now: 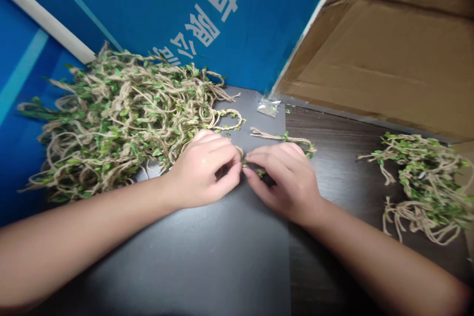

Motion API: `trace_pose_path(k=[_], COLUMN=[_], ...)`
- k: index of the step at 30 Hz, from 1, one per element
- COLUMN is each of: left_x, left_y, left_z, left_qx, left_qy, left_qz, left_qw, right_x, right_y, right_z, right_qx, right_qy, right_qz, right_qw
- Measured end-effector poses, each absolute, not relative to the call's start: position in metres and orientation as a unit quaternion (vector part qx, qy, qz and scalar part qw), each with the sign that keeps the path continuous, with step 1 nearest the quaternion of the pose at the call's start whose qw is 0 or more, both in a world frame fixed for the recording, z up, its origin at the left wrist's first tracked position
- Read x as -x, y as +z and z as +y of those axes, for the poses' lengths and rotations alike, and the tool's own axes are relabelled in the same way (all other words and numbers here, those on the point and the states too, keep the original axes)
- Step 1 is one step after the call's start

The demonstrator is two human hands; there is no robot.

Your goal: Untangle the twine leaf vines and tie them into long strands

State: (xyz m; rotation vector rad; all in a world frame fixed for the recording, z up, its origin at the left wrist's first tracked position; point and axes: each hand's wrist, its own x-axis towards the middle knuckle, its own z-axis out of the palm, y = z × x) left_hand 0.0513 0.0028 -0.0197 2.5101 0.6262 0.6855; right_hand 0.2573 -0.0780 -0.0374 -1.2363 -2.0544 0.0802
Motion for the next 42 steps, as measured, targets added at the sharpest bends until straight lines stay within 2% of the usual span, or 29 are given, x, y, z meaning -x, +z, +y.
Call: trace_pose_path(k=[7, 13, 21, 29, 36, 42], left_x=[-0.0512, -0.0510, -0.0512, -0.0503, -0.0513, -0.0507], left_y=[-0.0211, -0.0193, -0.0198, -0.0208, -0.0195, -0.0200], left_z=[0.0027, 0.0020, 0.0025, 0.0017, 0.0028, 0.0038], left_qx=[-0.918, -0.912, -0.914, -0.919, -0.908, -0.906], left_qy=[0.249, 0.249, 0.249, 0.249, 0.248, 0.256], left_qz=[0.229, 0.258, 0.241, 0.235, 0.264, 0.254], left_qw=[0.208, 0.200, 0.212, 0.196, 0.210, 0.222], right_x=[-0.2589, -0.2568, -0.2577, -0.2585, -0.2572, -0.2583], right_y=[-0.0390, -0.0384, -0.0373, -0.0369, -0.0358, -0.0362], right_z=[-0.0772, -0.0767, -0.0781, -0.0785, -0.0771, -0.0774], right_qx=[0.479, 0.491, 0.475, 0.472, 0.493, 0.497], right_qy=[0.015, 0.021, 0.009, -0.031, 0.015, 0.037], right_qz=[-0.815, -0.793, -0.802, -0.824, -0.783, -0.780], right_qw=[0.326, 0.360, 0.362, 0.311, 0.379, 0.378])
